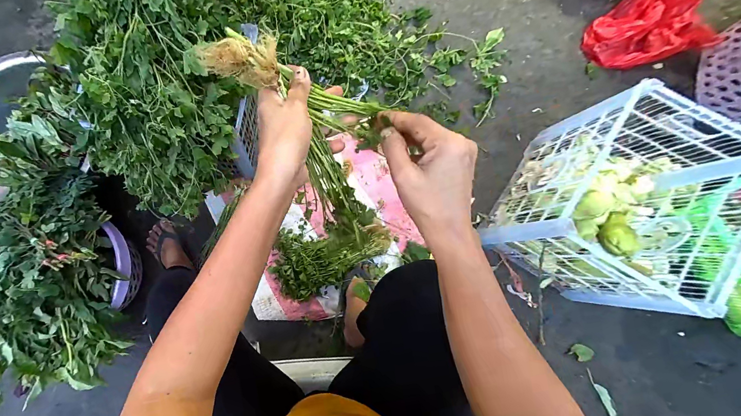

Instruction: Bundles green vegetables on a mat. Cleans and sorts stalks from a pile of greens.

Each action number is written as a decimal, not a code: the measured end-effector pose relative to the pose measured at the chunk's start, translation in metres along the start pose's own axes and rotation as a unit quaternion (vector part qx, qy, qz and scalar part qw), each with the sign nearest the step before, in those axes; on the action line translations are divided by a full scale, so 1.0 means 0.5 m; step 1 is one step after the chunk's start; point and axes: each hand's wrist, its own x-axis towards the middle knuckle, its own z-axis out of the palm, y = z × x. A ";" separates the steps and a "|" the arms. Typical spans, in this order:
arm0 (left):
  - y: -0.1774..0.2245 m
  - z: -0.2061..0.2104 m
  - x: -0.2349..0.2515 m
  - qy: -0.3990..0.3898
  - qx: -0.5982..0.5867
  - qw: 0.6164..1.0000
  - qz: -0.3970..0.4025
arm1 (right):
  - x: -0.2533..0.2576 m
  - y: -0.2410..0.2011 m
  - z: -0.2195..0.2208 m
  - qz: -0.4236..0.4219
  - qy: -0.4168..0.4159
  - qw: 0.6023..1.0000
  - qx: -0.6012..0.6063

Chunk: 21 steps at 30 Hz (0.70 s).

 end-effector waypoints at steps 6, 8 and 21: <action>0.010 -0.018 -0.001 -0.004 -0.023 0.999 0.033 | 0.030 0.010 0.028 0.013 -0.041 0.981 0.190; 0.006 -0.017 0.000 0.000 -0.037 0.998 0.043 | 0.022 0.001 0.025 0.041 -0.071 0.967 0.241; -0.028 -0.025 0.021 -0.005 0.030 0.990 0.139 | 0.011 -0.039 -0.008 -0.139 -0.125 0.982 -0.008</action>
